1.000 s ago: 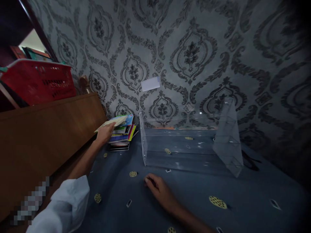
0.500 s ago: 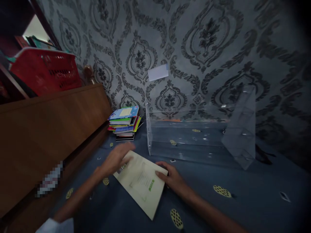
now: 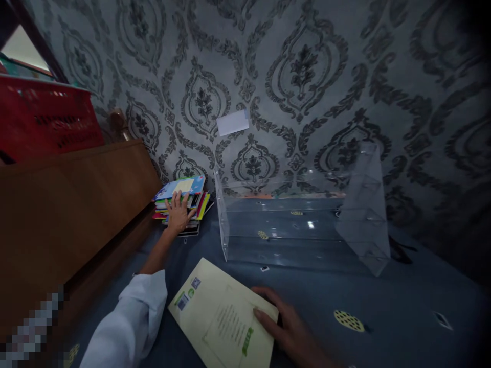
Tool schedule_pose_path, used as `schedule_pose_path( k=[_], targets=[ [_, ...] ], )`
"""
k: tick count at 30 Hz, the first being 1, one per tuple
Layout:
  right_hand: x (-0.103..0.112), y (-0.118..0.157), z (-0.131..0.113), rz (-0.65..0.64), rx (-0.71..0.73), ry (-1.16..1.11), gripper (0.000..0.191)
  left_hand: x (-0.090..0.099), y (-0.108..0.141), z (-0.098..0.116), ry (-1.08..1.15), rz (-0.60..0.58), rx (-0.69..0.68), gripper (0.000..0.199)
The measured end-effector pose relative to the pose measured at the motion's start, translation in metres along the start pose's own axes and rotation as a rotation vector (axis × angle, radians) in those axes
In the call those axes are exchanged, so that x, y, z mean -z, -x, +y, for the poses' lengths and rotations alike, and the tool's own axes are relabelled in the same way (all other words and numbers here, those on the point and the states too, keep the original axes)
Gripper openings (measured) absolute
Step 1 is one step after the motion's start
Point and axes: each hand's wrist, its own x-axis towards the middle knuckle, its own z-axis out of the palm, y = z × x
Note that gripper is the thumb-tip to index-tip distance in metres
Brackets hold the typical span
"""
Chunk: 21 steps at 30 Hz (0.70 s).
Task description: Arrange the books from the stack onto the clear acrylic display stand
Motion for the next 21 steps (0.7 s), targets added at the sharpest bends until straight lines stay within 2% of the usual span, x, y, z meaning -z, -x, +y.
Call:
schedule_pose_path(
  k=[3,6,11,15,21],
  targets=[
    [-0.001,-0.001,-0.001,0.011,-0.006,0.027,0.055,-0.002,-0.001,-0.004,0.011,0.011,-0.013,0.061],
    [-0.002,0.0,-0.004,0.017,0.008,0.009,0.055,0.005,0.001,-0.005,0.019,0.013,-0.033,0.061],
    [-0.003,0.001,-0.007,-0.012,0.018,-0.032,0.059,0.011,0.025,-0.004,0.078,0.096,-0.014,0.049],
    [-0.004,0.001,-0.007,0.001,0.017,-0.021,0.056,0.006,0.043,0.003,0.153,0.036,-0.119,0.037],
    [-0.002,0.002,-0.008,-0.037,-0.006,-0.04,0.052,0.001,0.039,0.01,0.158,-0.005,-0.16,0.038]
  ],
)
